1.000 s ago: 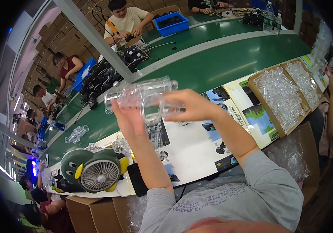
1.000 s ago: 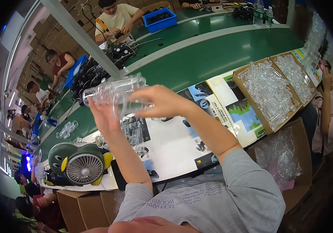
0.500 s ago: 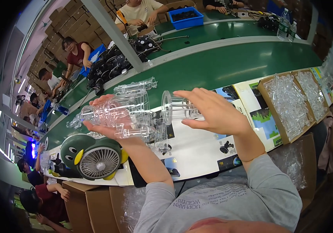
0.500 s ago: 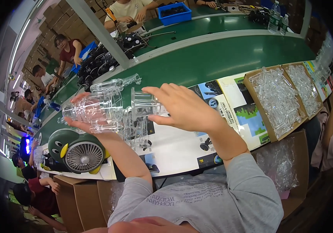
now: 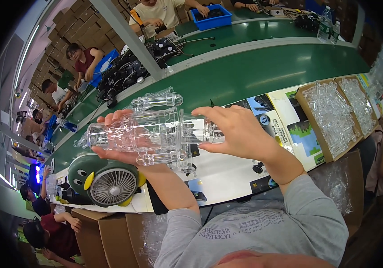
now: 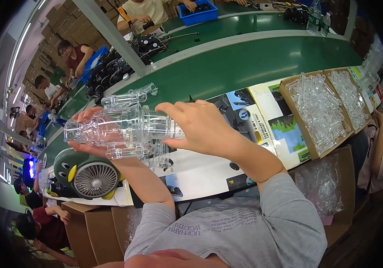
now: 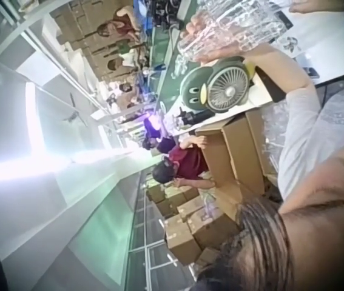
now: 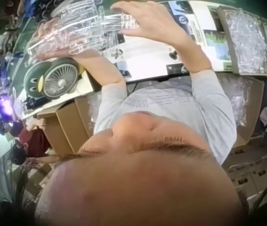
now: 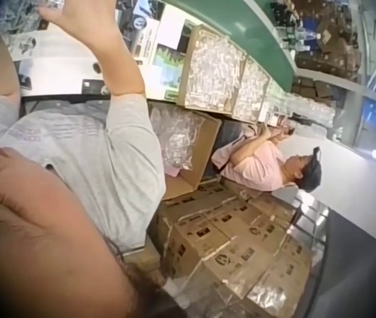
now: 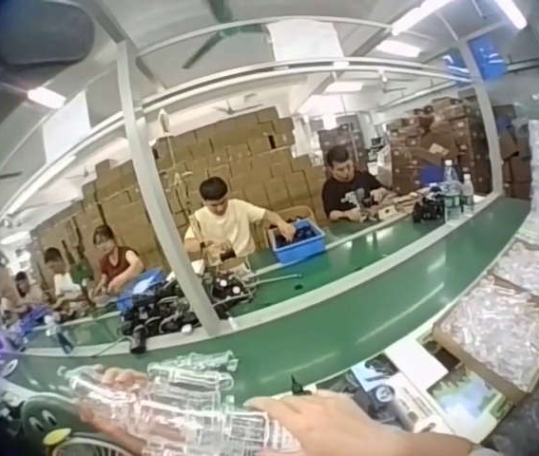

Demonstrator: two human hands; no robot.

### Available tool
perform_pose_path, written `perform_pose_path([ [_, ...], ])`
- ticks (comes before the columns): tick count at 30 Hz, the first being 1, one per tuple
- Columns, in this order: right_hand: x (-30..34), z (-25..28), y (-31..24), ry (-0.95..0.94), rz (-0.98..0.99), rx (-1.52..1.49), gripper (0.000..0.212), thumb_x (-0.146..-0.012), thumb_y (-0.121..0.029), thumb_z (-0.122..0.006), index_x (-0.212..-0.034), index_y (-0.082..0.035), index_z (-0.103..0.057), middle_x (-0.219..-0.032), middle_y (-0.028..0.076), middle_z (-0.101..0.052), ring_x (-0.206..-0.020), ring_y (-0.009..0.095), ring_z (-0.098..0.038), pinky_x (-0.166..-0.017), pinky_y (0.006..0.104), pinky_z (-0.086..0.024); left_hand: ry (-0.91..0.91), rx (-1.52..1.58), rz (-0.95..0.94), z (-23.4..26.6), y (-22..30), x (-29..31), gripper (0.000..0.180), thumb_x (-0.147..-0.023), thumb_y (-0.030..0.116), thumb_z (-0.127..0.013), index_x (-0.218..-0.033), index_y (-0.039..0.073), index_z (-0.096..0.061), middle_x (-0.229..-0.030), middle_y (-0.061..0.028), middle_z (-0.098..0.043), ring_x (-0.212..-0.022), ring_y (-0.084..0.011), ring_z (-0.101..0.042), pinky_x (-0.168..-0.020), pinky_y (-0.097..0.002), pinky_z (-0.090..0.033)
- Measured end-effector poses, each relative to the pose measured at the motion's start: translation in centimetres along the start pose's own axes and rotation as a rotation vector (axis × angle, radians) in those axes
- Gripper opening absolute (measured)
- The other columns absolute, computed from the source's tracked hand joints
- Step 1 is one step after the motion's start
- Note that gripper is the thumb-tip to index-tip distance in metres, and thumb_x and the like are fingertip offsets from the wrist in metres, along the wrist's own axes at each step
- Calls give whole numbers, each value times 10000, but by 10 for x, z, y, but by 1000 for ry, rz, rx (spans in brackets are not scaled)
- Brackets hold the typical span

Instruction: Applying a liquid sealant from a dispensing bottle to plastic parts and assembling them into larger units before packaging.

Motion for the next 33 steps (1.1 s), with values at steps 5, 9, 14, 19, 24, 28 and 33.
perform_pose_path([
  [5,-1,-2,-2,-23,10,-16,593,-648,-312,-745,-1166,-158,-504,-877,44,-628,-808,213,-603,-728,321,-434,-22,49,41,0,-3,0,552,-730,447,-664,-1068,66,-453,-868,-58,-536,-869,-227,-527,-905,-418,-415],
  [9,0,-1,-3,-4,32,-21,594,-647,-316,-746,-1168,-162,-505,-866,37,-624,-801,203,-600,-723,315,-429,-45,79,76,0,-4,0,541,-735,440,-661,-1067,65,-455,-877,-61,-534,-877,-226,-526,-912,-425,-410],
  [14,0,0,-7,7,54,3,601,-638,-309,-754,-1166,-158,-509,-866,30,-617,-782,191,-591,-718,312,-422,-61,108,72,0,0,0,550,-747,444,-653,-1082,58,-450,-888,-66,-531,-884,-229,-523,-919,-429,-404],
  [19,1,3,-6,47,75,-9,587,-629,-299,-760,-1147,-150,-526,-859,28,-611,-756,184,-585,-706,312,-418,-115,152,98,-7,-5,1,550,-767,442,-637,-1101,53,-440,-900,-71,-526,-905,-231,-515,-923,-437,-401],
  [24,0,4,-10,52,98,-37,594,-611,-299,-767,-1136,-147,-535,-822,28,-605,-702,179,-577,-679,307,-420,-87,159,100,-6,-4,1,540,-772,434,-635,-1098,49,-440,-903,-70,-524,-908,-232,-513,-928,-444,-398],
  [28,1,8,-15,141,154,-31,599,-594,-292,-771,-1129,-143,-547,-784,28,-598,-675,182,-572,-665,300,-418,-81,24,63,-14,1,2,482,-741,383,-678,-1028,74,-446,-901,-35,-516,-882,-174,-527,-920,-352,-420],
  [33,2,10,-19,239,279,-69,632,-555,-274,-777,-1137,-143,-570,-841,22,-635,-679,179,-577,-648,291,-410,-88,-71,-14,-28,11,10,514,-755,412,-653,-1042,51,-426,-886,-47,-507,-886,-174,-521,-934,-359,-406],
])
Point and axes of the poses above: each hand's wrist, its own x-axis away from the middle knuckle, its own z-axis out of the back of the hand, y = z × x, the point moved 9 cm from there along -x, towards the middle knuckle
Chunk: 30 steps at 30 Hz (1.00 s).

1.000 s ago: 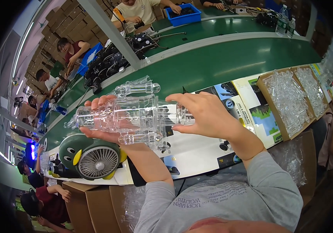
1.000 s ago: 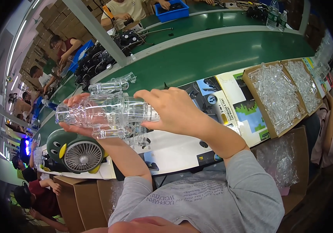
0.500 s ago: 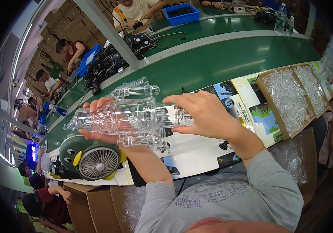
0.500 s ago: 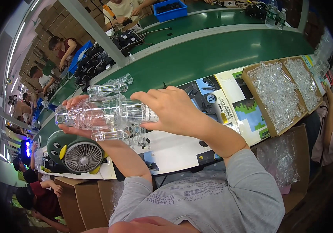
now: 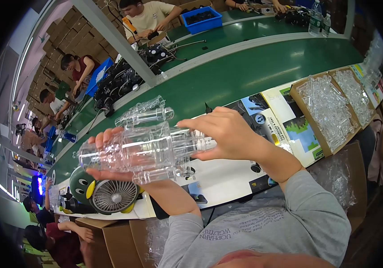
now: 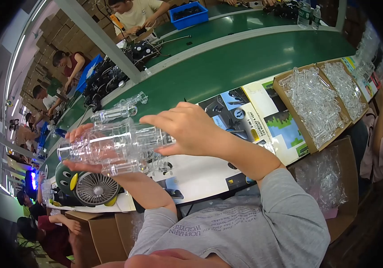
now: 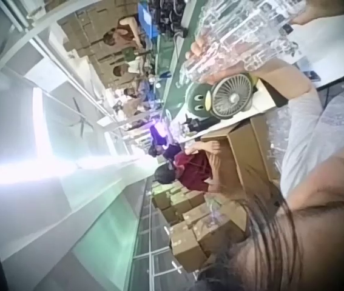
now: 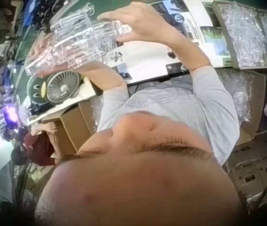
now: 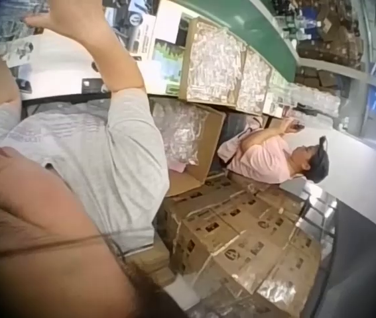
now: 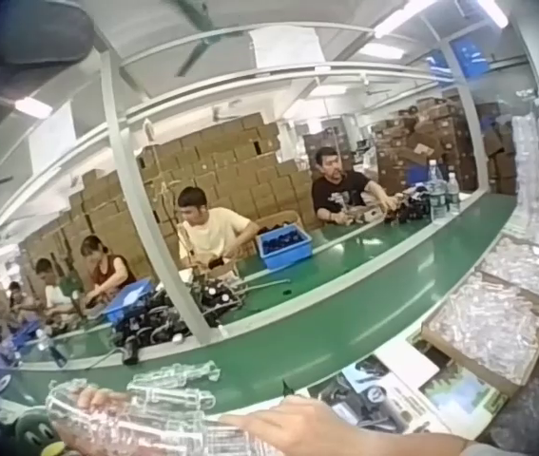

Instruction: Applying a liquid sealant from a dispensing bottle to plastic parts and assembling them into larger units before packaging.

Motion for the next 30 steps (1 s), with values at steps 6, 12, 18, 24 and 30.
perform_pose_path([
  [6,0,1,-13,-41,65,-83,649,-533,-259,-776,-1142,-142,-588,-856,3,-646,-687,175,-579,-653,290,-405,-185,53,-53,-41,23,12,528,-794,414,-613,-1081,14,-424,-906,-75,-493,-898,-191,-505,-935,-388,-383],
  [12,3,-17,-26,-118,75,-13,661,-597,-251,-745,-1199,-108,-512,-852,46,-557,-719,211,-529,-669,303,-401,-180,-181,-56,-51,49,30,675,-710,441,-711,-1161,66,-378,-943,-58,-483,-983,-240,-465,-979,-459,-340],
  [18,14,-28,-35,-248,110,-235,459,-634,-172,-704,-1042,-77,-516,-798,50,-529,-639,230,-549,-552,328,-437,-265,-342,-266,-56,92,61,624,-579,339,-844,-969,120,-409,-908,24,-534,-920,-147,-511,-905,-351,-342],
  [24,18,-43,-66,-279,180,-327,436,-601,-116,-673,-1015,-81,-539,-771,48,-541,-608,224,-570,-510,320,-453,-455,-479,-8,-120,85,80,581,-587,283,-840,-959,98,-434,-895,41,-538,-677,-92,-484,-710,-268,-337],
  [30,22,-48,-65,-135,86,-365,371,-586,-96,-648,-951,-76,-588,-714,37,-549,-600,207,-585,-508,308,-469,-235,-600,-132,-117,93,85,585,-574,304,-833,-949,89,-440,-974,-18,-522,-651,-85,-474,-666,-266,-348],
])
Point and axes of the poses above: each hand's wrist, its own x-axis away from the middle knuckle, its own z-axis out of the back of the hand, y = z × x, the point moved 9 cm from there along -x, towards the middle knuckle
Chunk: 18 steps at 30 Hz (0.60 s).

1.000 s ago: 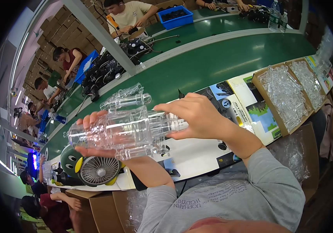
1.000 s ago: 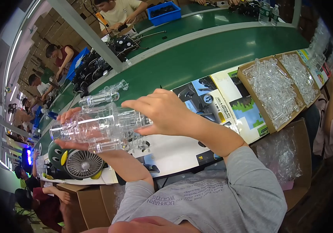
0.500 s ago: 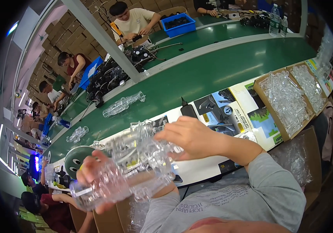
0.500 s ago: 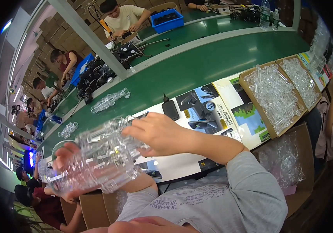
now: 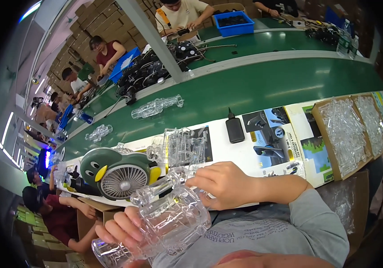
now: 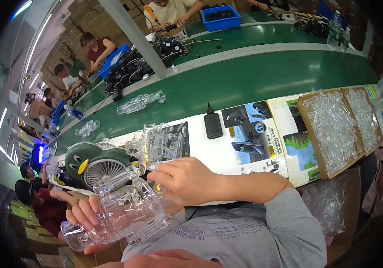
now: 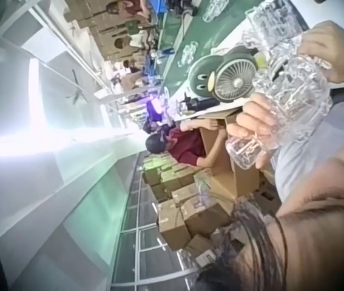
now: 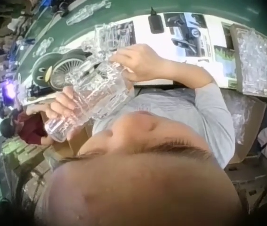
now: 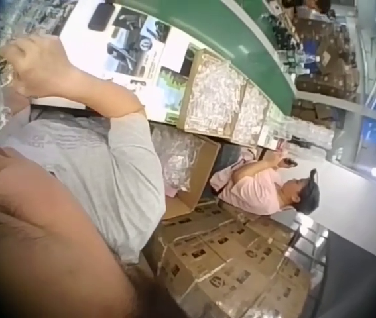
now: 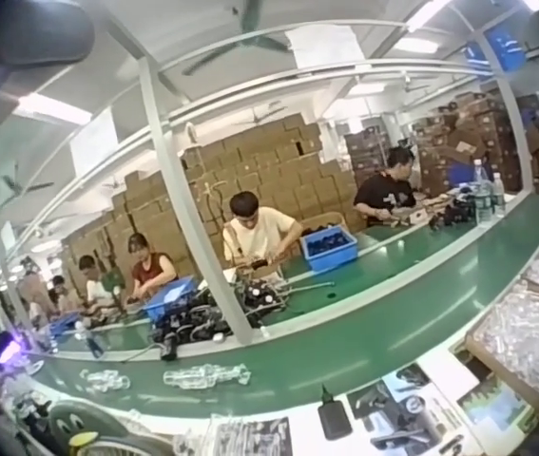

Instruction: Applying a liquid sealant from a dispensing bottle to plastic parts and assembling them into larger units before packaging.

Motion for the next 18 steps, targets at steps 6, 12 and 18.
perform_pose_path([
  [6,-3,-2,-2,-172,69,-32,357,-577,-95,-644,-930,-74,-594,-716,37,-555,-578,205,-578,-497,302,-467,48,-20,-125,0,9,5,525,-587,227,-836,-872,117,-410,-634,12,-530,-546,-96,-505,-658,-266,-394],
  [12,-5,15,-6,-12,31,49,358,-559,-70,-634,-915,-80,-597,-687,32,-555,-571,201,-572,-495,302,-466,128,22,-118,-4,0,1,545,-632,287,-814,-951,83,-423,-679,22,-525,-614,-96,-514,-678,-255,-380],
  [18,-6,23,-8,-74,72,78,410,-516,-79,-649,-922,-105,-610,-674,22,-535,-570,196,-565,-499,296,-446,-100,88,-205,-13,2,5,494,-694,303,-771,-957,82,-415,-701,11,-548,-633,-115,-544,-673,-257,-408],
])
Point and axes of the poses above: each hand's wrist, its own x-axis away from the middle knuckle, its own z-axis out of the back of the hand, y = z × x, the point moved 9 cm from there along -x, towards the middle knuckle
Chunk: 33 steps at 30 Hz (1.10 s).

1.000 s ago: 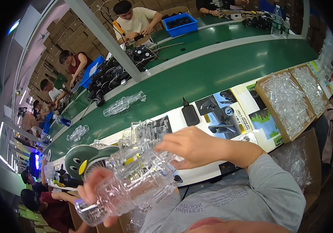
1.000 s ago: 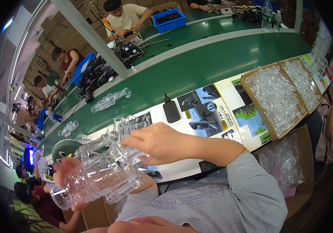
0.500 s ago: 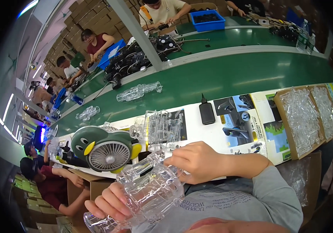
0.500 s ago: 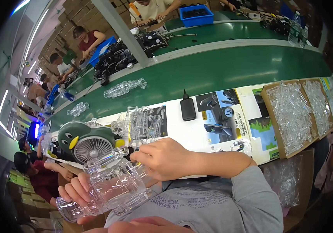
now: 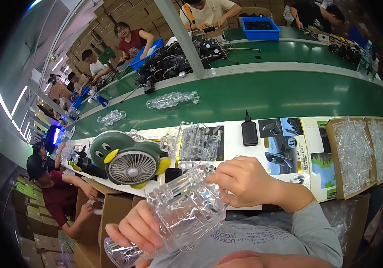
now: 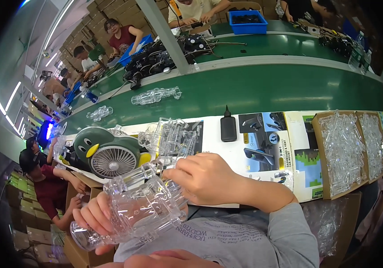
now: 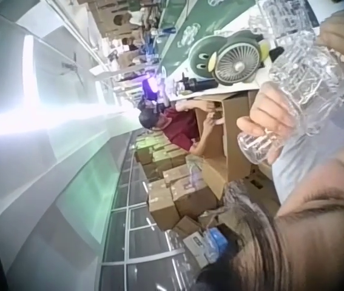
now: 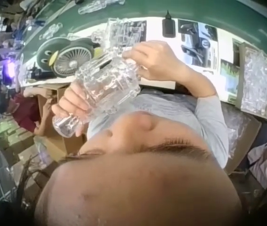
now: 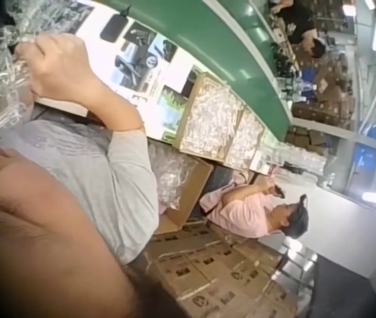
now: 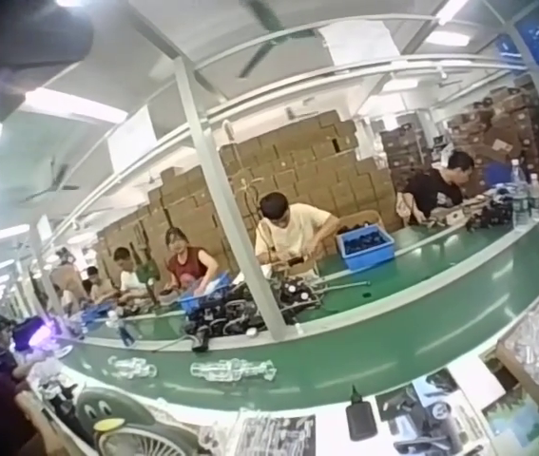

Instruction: Applying a liquid sealant from a dispensing bottle to plastic parts and assembling them into larger units before packaging.

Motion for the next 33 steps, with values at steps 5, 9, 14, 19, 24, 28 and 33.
perform_pose_path([
  [5,-1,-1,-4,-49,15,-43,415,-508,-87,-652,-920,-114,-616,-681,20,-533,-588,194,-568,-520,301,-446,-144,-14,-103,-11,11,1,476,-708,313,-756,-926,87,-399,-746,-33,-610,-654,-152,-605,-656,-275,-481],
  [9,3,1,-1,17,-24,-9,370,-540,-64,-634,-908,-98,-612,-696,25,-544,-598,198,-572,-530,308,-455,45,-18,-57,-9,2,0,482,-714,329,-752,-942,88,-402,-710,-23,-574,-625,-148,-571,-658,-281,-446],
  [14,4,2,-4,57,-46,-6,357,-543,-42,-630,-897,-84,-605,-708,36,-555,-602,208,-574,-529,315,-459,38,-22,16,-4,5,1,513,-702,335,-764,-977,91,-406,-711,8,-532,-645,-119,-532,-698,-287,-392],
  [19,2,3,-1,60,-52,-6,375,-528,-47,-648,-898,-73,-596,-727,48,-560,-611,225,-574,-530,322,-458,77,-34,28,3,0,3,566,-681,341,-781,-1020,86,-405,-735,20,-519,-683,-106,-523,-720,-285,-374],
  [24,-2,11,23,-5,-104,57,447,-505,-92,-694,-931,-34,-573,-767,86,-563,-663,270,-575,-565,334,-461,-20,74,38,8,-40,-12,605,-702,452,-732,-1028,60,-407,-776,-48,-543,-670,-183,-524,-699,-339,-431],
  [28,-1,37,55,151,-218,173,468,-509,-89,-714,-943,-19,-555,-793,102,-554,-733,308,-564,-647,368,-457,205,14,120,32,-86,-12,721,-643,443,-770,-1109,22,-415,-921,-175,-556,-893,-317,-566,-875,-475,-437],
  [33,-3,59,74,165,-311,366,529,-544,-70,-715,-1038,-36,-531,-954,106,-552,-927,299,-524,-808,379,-421,39,-45,303,25,-109,-11,724,-532,245,-833,-1096,-12,-458,-1107,-264,-513,-1092,-433,-493,-958,-541,-377],
])
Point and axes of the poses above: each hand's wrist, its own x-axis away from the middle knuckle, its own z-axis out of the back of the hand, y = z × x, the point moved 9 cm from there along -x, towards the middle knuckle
